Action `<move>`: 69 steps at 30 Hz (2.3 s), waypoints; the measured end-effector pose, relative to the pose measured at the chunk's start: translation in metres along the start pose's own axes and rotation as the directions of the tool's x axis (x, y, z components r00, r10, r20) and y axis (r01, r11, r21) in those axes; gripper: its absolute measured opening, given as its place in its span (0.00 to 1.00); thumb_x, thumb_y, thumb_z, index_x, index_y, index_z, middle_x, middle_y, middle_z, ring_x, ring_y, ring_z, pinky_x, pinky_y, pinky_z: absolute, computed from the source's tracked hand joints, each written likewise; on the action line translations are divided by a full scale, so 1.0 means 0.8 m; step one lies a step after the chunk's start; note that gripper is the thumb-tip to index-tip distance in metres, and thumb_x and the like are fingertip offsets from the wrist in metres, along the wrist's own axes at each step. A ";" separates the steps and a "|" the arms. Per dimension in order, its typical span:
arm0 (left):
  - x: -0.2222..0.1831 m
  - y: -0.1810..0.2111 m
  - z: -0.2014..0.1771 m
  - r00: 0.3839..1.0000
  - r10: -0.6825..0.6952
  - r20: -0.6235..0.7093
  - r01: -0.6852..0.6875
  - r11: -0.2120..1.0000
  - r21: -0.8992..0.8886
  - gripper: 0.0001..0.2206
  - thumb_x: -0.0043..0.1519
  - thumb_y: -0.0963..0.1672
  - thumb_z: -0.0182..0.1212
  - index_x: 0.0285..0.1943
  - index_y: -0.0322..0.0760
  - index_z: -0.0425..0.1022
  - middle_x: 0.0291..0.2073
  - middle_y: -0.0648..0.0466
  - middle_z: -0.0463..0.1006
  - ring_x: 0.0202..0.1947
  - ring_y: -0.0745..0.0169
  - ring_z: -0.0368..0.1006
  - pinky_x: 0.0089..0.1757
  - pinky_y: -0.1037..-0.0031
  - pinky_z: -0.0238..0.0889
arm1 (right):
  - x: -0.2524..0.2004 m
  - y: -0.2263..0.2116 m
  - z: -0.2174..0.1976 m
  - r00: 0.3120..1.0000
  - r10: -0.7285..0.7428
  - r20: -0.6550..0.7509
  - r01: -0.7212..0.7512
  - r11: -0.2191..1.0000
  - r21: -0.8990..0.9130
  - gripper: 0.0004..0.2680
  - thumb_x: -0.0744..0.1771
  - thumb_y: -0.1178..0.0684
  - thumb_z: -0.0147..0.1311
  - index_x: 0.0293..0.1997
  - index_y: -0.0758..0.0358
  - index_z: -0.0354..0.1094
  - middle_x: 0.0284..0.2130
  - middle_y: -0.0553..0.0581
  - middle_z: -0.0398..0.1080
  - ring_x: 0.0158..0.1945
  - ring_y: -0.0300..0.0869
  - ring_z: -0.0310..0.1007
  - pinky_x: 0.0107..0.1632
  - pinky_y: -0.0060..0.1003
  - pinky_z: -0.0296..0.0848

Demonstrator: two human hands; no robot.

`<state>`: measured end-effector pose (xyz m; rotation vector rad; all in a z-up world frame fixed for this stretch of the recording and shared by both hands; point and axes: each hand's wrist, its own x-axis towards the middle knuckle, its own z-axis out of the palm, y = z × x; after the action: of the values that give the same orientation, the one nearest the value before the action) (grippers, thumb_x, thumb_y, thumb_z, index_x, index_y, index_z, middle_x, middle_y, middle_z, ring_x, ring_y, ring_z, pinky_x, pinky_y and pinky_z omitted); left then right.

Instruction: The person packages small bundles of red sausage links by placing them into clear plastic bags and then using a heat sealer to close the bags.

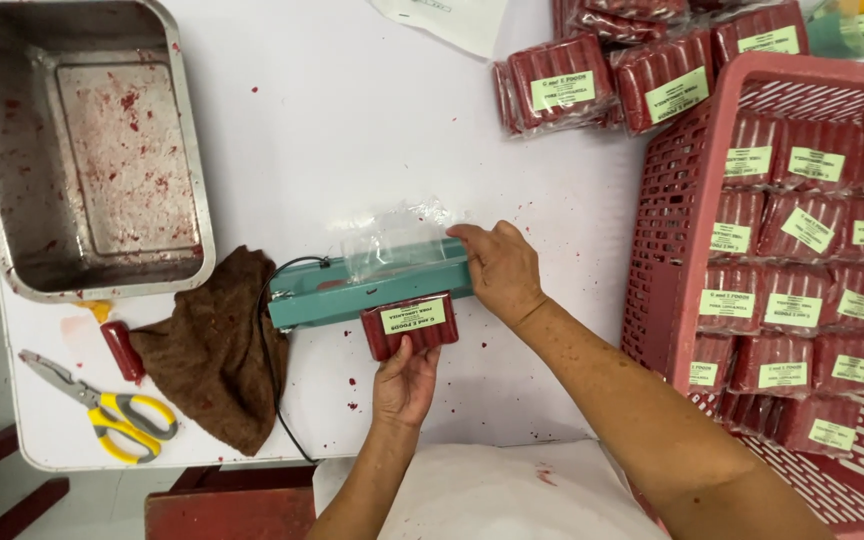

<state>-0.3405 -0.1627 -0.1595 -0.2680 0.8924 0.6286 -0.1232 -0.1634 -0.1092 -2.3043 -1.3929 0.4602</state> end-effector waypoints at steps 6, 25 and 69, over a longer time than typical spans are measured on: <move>-0.004 0.008 0.006 0.998 -0.054 -0.013 0.054 0.999 0.003 0.23 0.57 0.37 0.62 0.62 0.48 0.75 0.57 0.51 0.78 0.59 0.49 0.72 0.62 0.55 0.61 | 0.003 -0.005 -0.007 1.000 -0.005 0.000 0.005 1.000 0.020 0.09 0.70 0.55 0.46 0.52 0.51 0.72 0.23 0.57 0.70 0.34 0.46 0.69 0.45 0.37 0.72; 0.011 0.016 -0.029 0.979 -0.205 0.018 0.204 0.978 0.030 0.23 0.56 0.36 0.63 0.61 0.47 0.75 0.54 0.52 0.79 0.56 0.50 0.73 0.63 0.55 0.60 | 0.001 -0.004 -0.002 0.998 -0.016 -0.057 0.014 0.999 -0.042 0.08 0.70 0.55 0.45 0.50 0.52 0.72 0.24 0.57 0.71 0.34 0.47 0.70 0.46 0.37 0.72; -0.049 -0.408 0.266 0.587 -0.809 -0.023 -0.794 -0.581 0.178 0.34 0.58 0.32 0.45 0.77 0.35 0.47 0.57 0.31 0.67 0.55 0.34 0.65 0.48 0.54 0.67 | -0.334 0.142 -0.102 0.108 0.946 0.305 0.292 -0.323 0.900 0.16 0.64 0.65 0.50 0.57 0.54 0.61 0.36 0.53 0.66 0.37 0.40 0.66 0.42 0.34 0.67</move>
<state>-0.0226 -0.3364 -0.0108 2.1803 -0.2364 -0.8653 -0.1180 -0.4633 -0.0772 -1.0076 0.9220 0.2072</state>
